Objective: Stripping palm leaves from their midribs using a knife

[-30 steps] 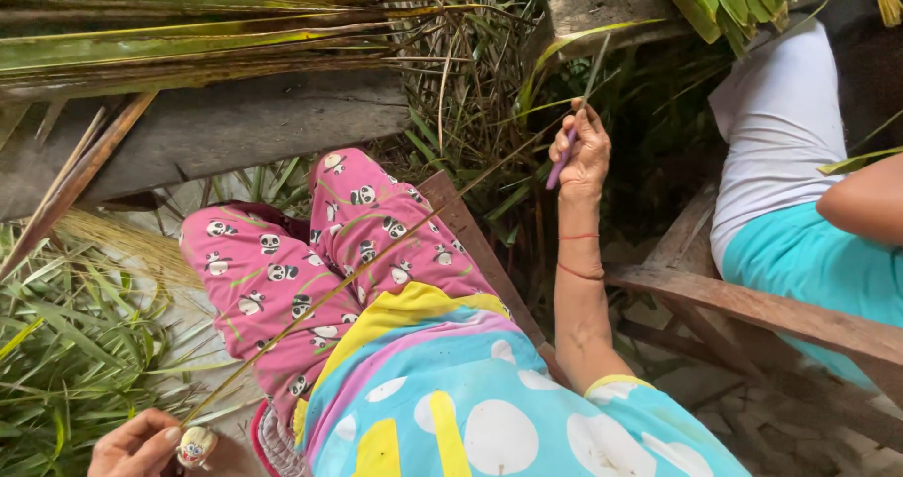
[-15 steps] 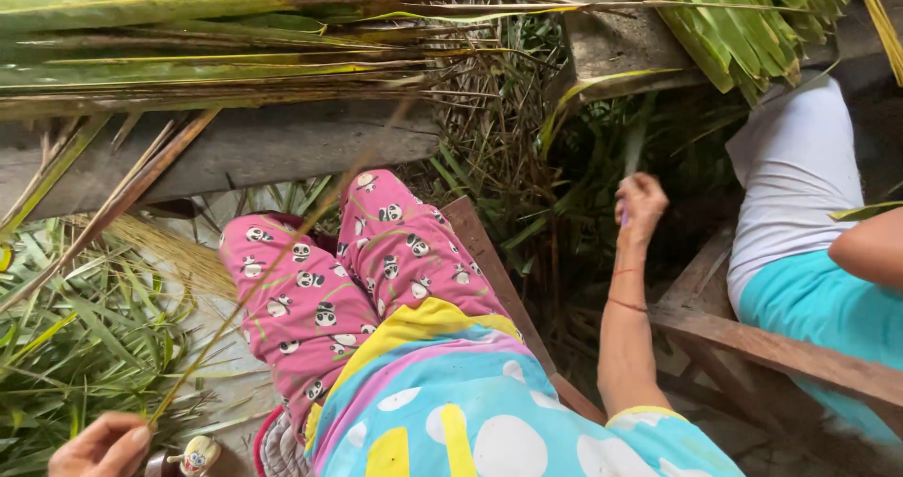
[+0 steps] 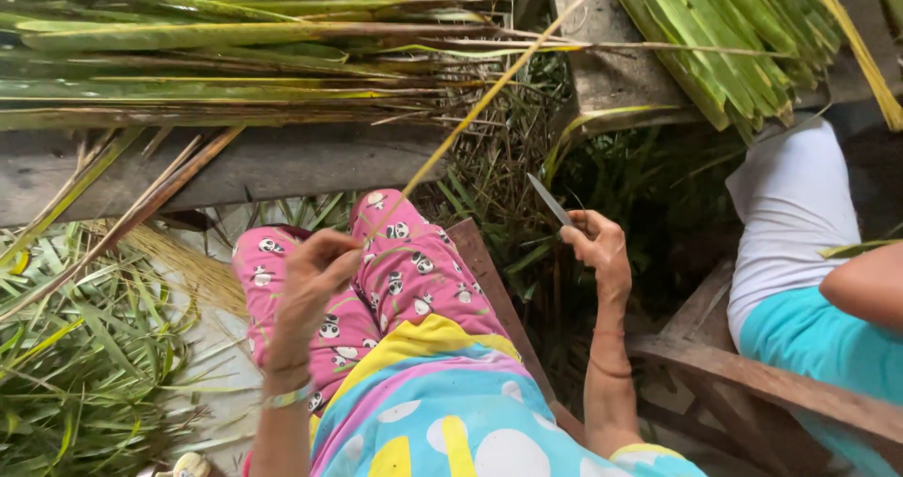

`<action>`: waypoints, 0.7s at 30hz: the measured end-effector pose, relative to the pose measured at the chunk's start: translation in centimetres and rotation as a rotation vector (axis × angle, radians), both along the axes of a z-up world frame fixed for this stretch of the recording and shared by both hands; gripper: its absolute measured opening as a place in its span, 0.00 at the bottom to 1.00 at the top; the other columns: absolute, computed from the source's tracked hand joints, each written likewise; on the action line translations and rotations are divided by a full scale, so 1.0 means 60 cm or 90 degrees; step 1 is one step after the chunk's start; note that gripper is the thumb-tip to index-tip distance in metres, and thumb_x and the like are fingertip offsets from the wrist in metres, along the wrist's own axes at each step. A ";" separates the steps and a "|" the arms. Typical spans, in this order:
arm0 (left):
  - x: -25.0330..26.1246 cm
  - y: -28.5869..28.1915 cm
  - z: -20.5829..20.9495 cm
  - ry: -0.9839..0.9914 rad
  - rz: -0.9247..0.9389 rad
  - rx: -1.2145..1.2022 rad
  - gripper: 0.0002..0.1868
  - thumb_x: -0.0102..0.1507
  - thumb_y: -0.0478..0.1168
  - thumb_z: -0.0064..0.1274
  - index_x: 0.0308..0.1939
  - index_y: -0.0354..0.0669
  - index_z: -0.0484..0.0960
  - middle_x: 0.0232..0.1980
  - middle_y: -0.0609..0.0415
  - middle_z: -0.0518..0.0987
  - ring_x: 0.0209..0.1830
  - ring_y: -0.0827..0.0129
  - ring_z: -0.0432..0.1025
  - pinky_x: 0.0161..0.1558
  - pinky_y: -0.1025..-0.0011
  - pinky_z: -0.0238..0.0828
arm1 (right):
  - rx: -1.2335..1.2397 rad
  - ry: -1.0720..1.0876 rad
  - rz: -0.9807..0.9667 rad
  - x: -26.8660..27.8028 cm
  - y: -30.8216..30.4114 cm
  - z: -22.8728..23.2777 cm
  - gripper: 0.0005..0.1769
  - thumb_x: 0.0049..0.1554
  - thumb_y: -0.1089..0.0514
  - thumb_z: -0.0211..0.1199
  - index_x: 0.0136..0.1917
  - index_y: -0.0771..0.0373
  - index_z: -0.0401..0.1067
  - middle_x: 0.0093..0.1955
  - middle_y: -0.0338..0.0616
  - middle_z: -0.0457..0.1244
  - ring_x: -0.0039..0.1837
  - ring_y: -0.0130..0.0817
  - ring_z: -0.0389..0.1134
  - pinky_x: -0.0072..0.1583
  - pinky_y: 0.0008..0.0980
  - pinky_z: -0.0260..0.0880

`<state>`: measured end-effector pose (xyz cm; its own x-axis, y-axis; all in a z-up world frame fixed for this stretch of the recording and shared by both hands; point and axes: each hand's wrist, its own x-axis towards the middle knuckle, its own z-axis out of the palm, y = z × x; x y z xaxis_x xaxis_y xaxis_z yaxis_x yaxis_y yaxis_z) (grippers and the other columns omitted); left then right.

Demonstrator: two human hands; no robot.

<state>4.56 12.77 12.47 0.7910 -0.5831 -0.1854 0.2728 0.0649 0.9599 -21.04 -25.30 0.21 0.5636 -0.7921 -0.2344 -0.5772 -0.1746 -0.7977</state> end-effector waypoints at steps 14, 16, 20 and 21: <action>-0.090 -0.289 -0.168 0.057 -0.112 -0.055 0.09 0.54 0.34 0.66 0.38 0.39 0.87 0.22 0.52 0.77 0.17 0.76 0.68 0.17 0.79 0.60 | 0.111 -0.278 0.071 0.095 0.168 0.099 0.20 0.49 0.67 0.69 0.57 0.64 0.79 0.39 0.46 0.67 0.27 0.24 0.63 0.29 0.22 0.63; -0.094 -0.296 -0.154 0.113 -0.135 -0.036 0.06 0.54 0.31 0.64 0.34 0.41 0.85 0.23 0.55 0.76 0.18 0.77 0.69 0.16 0.83 0.63 | 0.134 -0.300 0.097 0.100 0.178 0.106 0.20 0.50 0.68 0.67 0.58 0.69 0.78 0.36 0.47 0.65 0.27 0.23 0.63 0.29 0.21 0.62; -0.101 -0.303 -0.153 0.126 -0.134 -0.021 0.05 0.55 0.28 0.60 0.34 0.39 0.84 0.23 0.55 0.75 0.17 0.77 0.68 0.16 0.82 0.62 | 0.143 -0.355 0.109 0.102 0.176 0.078 0.20 0.51 0.70 0.66 0.58 0.72 0.76 0.36 0.47 0.65 0.27 0.22 0.62 0.29 0.19 0.60; -0.102 -0.300 -0.149 0.150 -0.134 -0.027 0.05 0.54 0.28 0.62 0.33 0.39 0.84 0.22 0.55 0.76 0.17 0.77 0.68 0.15 0.83 0.63 | 0.148 -0.379 0.118 0.102 0.177 0.079 0.20 0.52 0.71 0.66 0.59 0.74 0.74 0.35 0.50 0.66 0.27 0.22 0.61 0.29 0.21 0.60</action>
